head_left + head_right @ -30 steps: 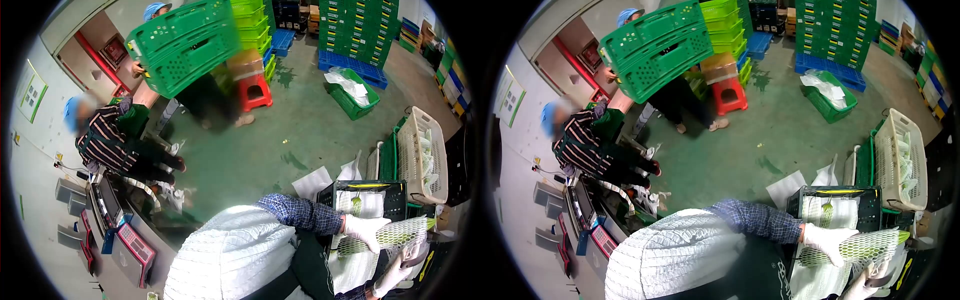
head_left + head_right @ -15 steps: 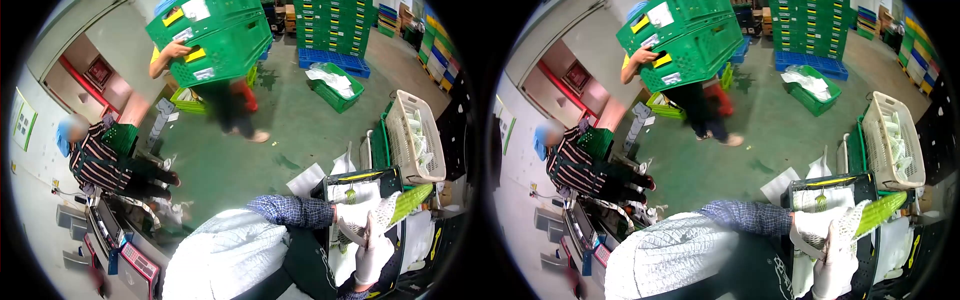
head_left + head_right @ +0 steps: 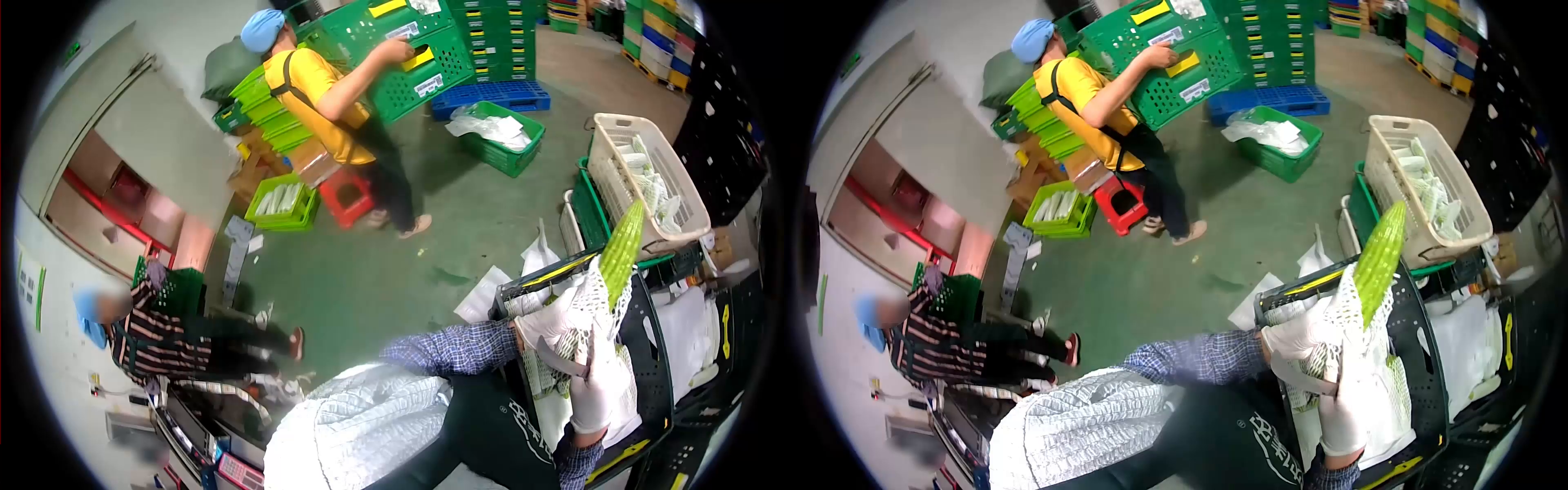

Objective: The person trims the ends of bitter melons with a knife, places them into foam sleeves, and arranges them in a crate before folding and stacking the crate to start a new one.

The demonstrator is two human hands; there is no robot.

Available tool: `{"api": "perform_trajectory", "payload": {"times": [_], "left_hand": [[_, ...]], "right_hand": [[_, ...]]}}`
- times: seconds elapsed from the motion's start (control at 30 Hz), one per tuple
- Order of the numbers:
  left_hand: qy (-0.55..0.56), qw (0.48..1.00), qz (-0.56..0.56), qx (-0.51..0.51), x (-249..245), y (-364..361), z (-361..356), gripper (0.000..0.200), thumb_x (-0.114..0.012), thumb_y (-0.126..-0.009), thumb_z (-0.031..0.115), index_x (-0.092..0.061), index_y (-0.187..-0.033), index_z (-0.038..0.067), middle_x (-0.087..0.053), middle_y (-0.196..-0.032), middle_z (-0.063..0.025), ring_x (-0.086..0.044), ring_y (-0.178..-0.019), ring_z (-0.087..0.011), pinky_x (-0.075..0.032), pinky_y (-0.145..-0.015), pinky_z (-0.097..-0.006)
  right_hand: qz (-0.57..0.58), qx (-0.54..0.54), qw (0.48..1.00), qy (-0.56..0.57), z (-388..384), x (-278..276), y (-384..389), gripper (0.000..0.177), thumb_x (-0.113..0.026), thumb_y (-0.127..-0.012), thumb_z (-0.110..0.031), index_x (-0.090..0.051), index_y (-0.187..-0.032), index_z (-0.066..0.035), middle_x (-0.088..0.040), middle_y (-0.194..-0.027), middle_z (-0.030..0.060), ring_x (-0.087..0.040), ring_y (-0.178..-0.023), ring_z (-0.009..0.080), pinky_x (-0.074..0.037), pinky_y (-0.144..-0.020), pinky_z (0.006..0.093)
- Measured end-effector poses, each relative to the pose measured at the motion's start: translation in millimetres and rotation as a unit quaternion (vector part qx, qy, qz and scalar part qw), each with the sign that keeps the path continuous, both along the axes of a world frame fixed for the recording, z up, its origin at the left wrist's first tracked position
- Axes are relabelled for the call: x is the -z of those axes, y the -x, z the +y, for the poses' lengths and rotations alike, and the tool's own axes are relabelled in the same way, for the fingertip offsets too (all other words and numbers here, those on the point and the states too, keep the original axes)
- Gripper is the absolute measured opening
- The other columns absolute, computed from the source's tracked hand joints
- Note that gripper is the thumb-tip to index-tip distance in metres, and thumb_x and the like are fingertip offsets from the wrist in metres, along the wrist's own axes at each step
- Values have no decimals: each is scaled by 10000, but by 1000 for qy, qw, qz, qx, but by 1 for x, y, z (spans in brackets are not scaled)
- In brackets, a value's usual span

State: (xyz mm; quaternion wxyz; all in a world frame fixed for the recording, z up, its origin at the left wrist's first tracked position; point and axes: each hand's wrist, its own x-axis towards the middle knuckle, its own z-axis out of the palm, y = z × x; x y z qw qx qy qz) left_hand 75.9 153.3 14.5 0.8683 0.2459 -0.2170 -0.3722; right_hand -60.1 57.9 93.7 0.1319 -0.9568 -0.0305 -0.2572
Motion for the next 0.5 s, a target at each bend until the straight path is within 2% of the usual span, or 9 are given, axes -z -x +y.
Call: {"api": "perform_trajectory", "payload": {"times": [0.03,0.07,0.13,0.2,0.27,0.3,0.37,0.43,0.5], "left_hand": [[-59,975,-202,-63,3,-1,3,884,-724,-858,103,-190,-1559,37,-347,-1538,-147,-327,-1426,-264,-290,-1174,-392],[-109,904,-395,-124,-10,-1,14,906,-743,-843,148,-197,-1558,36,-342,-1539,-162,-301,-1439,-286,-253,-1190,-404],[-150,796,-556,-186,-20,-1,13,1005,-796,-774,290,-220,-1552,19,-276,-1561,-219,-166,-1483,-367,-104,-1228,-419],[-180,757,-614,-131,-23,-7,18,647,-803,-763,278,-550,-1307,35,-554,-1313,-181,-483,-1283,-313,-349,-1109,-411],[-197,761,-615,-62,-32,-13,27,398,-791,-777,259,-662,-1095,56,-672,-1079,-115,-627,-1072,-243,-471,-963,-377],[-225,788,-572,-26,-37,-10,27,293,-782,-789,250,-688,-996,64,-699,-969,-79,-665,-971,-203,-510,-887,-357],[-179,920,-348,-24,-17,-7,20,344,-721,-860,229,-632,-1148,64,-678,-1063,-81,-653,-1009,-187,-518,-892,-343],[-97,994,40,34,-5,-5,15,416,-658,-932,217,-546,-1301,63,-652,-1150,-71,-644,-1027,-176,-530,-892,-340],[-81,996,-33,5,-5,-4,18,475,-599,-984,223,-434,-1400,63,-616,-1208,-69,-640,-1026,-176,-539,-890,-333]], "right_hand": [[25,6,999,-38,2,-1,-4,552,-664,-762,-9,-608,-1309,-53,-686,-1058,157,-625,-827,336,-496,-742,402],[11,1,999,-33,-3,9,-5,555,-645,-758,-3,-609,-1310,-55,-685,-1044,155,-616,-806,336,-493,-736,408],[14,-11,1000,-20,-7,8,-9,546,-608,-749,6,-623,-1291,-60,-689,-1033,156,-625,-816,335,-497,-741,414],[-36,-43,997,-58,-6,4,-16,537,-604,-729,17,-637,-1260,-56,-684,-1101,158,-647,-870,348,-509,-768,414],[-38,-53,994,-88,-5,9,-18,558,-612,-709,22,-635,-1261,-57,-674,-1137,156,-653,-887,347,-513,-772,414],[-20,-55,993,-102,-6,8,-15,579,-617,-700,23,-628,-1272,-61,-668,-1141,153,-654,-887,341,-514,-766,415],[59,-34,994,-85,-5,-12,-16,556,-696,-727,-37,-622,-1272,-118,-664,-998,102,-650,-863,304,-532,-747,384],[51,-61,983,-165,-1,1,-13,561,-732,-715,-101,-627,-1264,-146,-628,-900,75,-642,-826,277,-523,-710,368],[33,-21,996,-75,1,6,-9,571,-745,-714,-155,-623,-1272,-172,-590,-827,35,-620,-740,239,-496,-633,358]]}}
